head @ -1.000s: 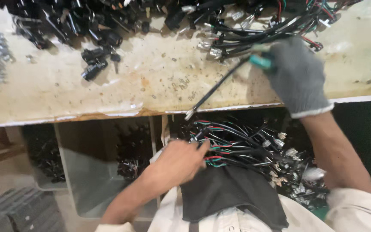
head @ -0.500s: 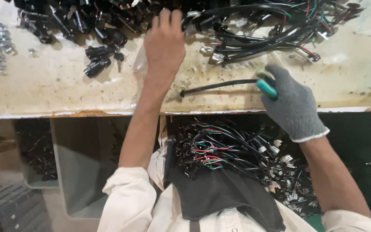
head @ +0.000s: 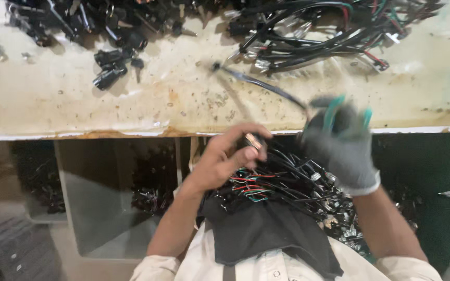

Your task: The person picks up black cable assemblies from the workbench, holds a wire in one hand, and uses pliers to strip insulation from the wire ends, placing processed wires back on the bench and repeating with additional wires.

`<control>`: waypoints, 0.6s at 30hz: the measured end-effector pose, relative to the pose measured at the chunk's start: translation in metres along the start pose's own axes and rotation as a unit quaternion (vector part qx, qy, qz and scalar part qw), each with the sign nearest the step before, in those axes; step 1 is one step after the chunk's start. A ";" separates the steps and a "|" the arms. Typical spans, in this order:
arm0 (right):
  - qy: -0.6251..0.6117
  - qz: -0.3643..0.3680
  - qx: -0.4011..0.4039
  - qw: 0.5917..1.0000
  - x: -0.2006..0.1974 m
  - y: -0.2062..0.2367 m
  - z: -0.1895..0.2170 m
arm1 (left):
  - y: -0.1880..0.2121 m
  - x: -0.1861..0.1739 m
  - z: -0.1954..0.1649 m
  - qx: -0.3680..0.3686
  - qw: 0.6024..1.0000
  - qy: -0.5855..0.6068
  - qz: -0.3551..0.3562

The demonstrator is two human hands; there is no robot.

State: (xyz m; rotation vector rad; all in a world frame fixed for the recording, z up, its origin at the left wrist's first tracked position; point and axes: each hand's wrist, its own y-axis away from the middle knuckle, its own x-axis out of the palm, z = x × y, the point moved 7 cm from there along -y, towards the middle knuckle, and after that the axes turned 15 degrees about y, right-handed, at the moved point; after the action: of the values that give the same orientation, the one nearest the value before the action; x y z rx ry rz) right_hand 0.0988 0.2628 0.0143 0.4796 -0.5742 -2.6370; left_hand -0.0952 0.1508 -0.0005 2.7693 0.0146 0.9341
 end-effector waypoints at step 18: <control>-0.474 -0.006 -0.141 0.869 0.031 0.035 0.002 | 0.017 0.011 0.014 0.101 0.985 -0.138 -0.023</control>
State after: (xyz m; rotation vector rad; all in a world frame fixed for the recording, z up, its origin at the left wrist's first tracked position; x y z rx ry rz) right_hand 0.0817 0.2206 0.0242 -0.9636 -0.4113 -2.7601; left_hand -0.0784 0.1325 -0.0014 3.0471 0.1347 0.5587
